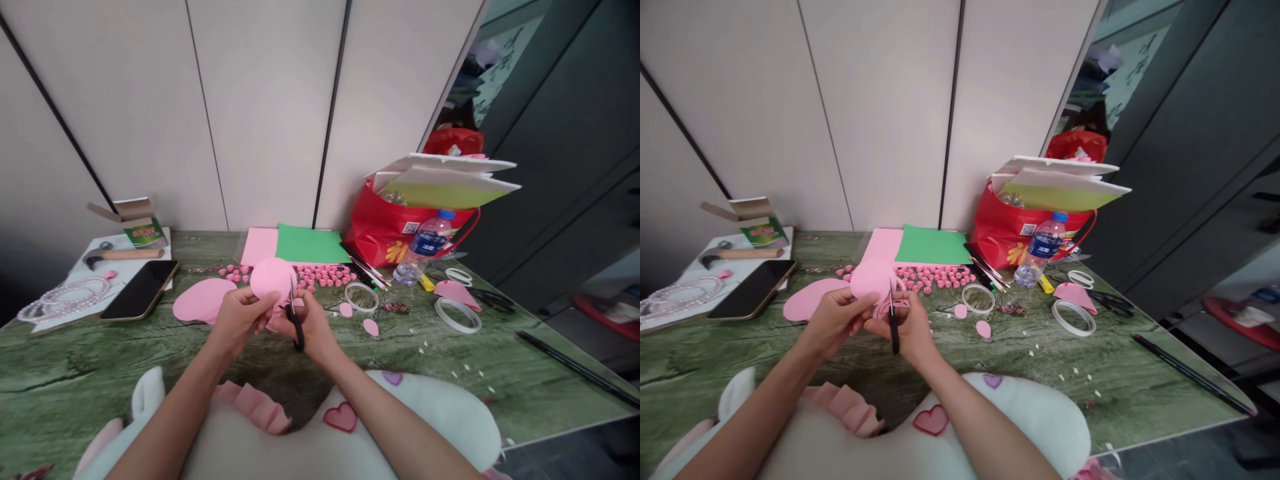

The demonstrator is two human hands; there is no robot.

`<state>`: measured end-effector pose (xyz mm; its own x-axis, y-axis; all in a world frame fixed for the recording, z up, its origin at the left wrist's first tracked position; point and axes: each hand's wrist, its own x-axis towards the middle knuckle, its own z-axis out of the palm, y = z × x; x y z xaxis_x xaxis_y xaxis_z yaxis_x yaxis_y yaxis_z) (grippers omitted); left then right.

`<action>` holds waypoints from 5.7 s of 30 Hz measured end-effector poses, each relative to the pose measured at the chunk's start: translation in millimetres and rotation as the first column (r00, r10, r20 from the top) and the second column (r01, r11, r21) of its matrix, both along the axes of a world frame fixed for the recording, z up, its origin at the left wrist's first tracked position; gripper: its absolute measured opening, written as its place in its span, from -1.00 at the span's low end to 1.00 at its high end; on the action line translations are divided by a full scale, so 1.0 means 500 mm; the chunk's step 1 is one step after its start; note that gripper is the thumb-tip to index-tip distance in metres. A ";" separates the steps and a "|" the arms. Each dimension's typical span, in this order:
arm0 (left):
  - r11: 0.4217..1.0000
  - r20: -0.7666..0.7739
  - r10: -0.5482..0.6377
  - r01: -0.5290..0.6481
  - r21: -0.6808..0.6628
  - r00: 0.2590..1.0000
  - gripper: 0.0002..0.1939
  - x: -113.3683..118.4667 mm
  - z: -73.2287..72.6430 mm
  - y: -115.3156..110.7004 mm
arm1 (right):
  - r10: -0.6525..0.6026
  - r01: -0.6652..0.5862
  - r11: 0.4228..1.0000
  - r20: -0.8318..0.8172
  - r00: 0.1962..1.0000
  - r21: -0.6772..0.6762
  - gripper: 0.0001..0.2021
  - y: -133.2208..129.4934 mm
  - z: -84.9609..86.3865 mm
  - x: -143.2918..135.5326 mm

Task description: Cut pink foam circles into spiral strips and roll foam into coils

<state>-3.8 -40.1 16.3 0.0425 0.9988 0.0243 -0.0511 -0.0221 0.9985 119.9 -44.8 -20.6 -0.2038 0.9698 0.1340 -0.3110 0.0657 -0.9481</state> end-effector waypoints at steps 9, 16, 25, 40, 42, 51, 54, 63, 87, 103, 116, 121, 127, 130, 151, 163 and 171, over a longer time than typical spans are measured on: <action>1.000 -0.007 0.002 -0.002 0.010 1.000 -0.73 0.004 0.000 0.002 | -0.035 0.034 0.999 -0.011 0.999 -0.038 -0.43 0.007 0.000 0.003; 1.000 0.022 0.000 0.000 0.017 1.000 -0.74 0.002 0.000 0.001 | -0.032 0.032 0.999 -0.007 0.999 -0.036 -0.43 0.006 0.000 0.002; 0.997 0.124 -0.077 0.077 0.006 0.989 -0.79 0.001 0.000 0.001 | -0.016 0.016 1.000 -0.002 1.000 -0.004 -0.42 0.009 -0.013 -0.002; 0.997 -0.029 -0.068 0.069 0.019 0.997 -0.75 0.002 -0.006 0.005 | -0.039 0.038 0.999 -0.048 0.998 -0.010 -0.43 0.004 0.005 0.002; 0.997 -0.019 -0.075 0.075 0.018 0.997 -0.75 0.002 -0.006 0.005 | -0.044 0.044 0.999 -0.044 0.998 -0.013 -0.43 0.004 0.006 0.003; 0.998 0.009 -0.038 0.037 0.040 0.999 -0.73 -0.003 -0.004 0.001 | -0.032 0.031 0.999 -0.036 0.999 -0.022 -0.42 0.009 -0.004 0.002; 0.998 0.033 -0.034 0.033 0.045 0.999 -0.73 -0.002 -0.004 0.002 | -0.039 0.039 0.999 -0.020 0.999 -0.016 -0.43 0.007 -0.001 0.004; 0.999 0.110 -0.046 0.043 0.031 0.993 -0.77 -0.002 0.001 0.001 | -0.040 0.040 0.999 0.030 0.999 -0.012 -0.43 0.008 -0.001 0.003; 0.999 -0.025 -0.043 0.043 0.013 0.999 -0.75 -0.004 -0.006 0.002 | -0.038 0.038 0.999 -0.013 0.999 0.019 -0.47 0.010 -0.007 0.005; 0.999 0.038 0.021 -0.022 0.025 0.999 -0.74 -0.005 0.001 -0.001 | -0.057 0.057 0.998 0.052 0.997 -0.008 -0.44 0.009 -0.003 0.005; 0.998 0.125 -0.050 0.046 0.030 0.991 -0.78 -0.002 0.004 -0.002 | -0.010 0.010 1.000 0.048 0.999 -0.007 -0.44 0.001 -0.004 -0.002; 1.000 0.059 0.013 -0.014 0.006 0.998 -0.75 -0.002 0.000 0.001 | 0.013 -0.012 0.999 0.034 0.999 -0.033 -0.41 -0.001 0.001 -0.003; 0.999 0.001 -0.033 0.033 -0.028 0.999 -0.74 -0.003 -0.002 0.002 | -0.032 0.032 0.999 -0.005 0.999 0.005 -0.42 0.006 -0.002 0.003; 0.999 -0.006 -0.031 0.031 -0.020 1.000 -0.73 -0.002 0.000 0.001 | -0.048 0.047 0.999 -0.004 0.999 -0.026 -0.40 0.006 0.002 0.002; 1.000 0.025 0.023 -0.023 0.021 0.999 -0.74 -0.003 0.001 0.004 | -0.011 0.012 0.999 0.016 1.000 -0.036 -0.42 0.006 0.005 0.004; 1.000 0.005 0.008 -0.008 0.001 1.000 -0.72 -0.003 -0.003 0.004 | -0.020 0.020 1.000 0.003 1.000 -0.017 -0.43 0.010 0.005 0.007; 1.000 0.013 0.020 -0.020 0.017 1.000 -0.74 -0.007 0.000 0.004 | -0.025 0.026 1.000 0.015 1.000 -0.012 -0.43 0.015 -0.005 0.007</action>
<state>-7.2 -38.0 16.3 0.0224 0.9989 0.0421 -0.0637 -0.0406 0.9971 123.2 -37.4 -23.2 -0.1808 0.9763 0.1191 -0.2952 0.0616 -0.9535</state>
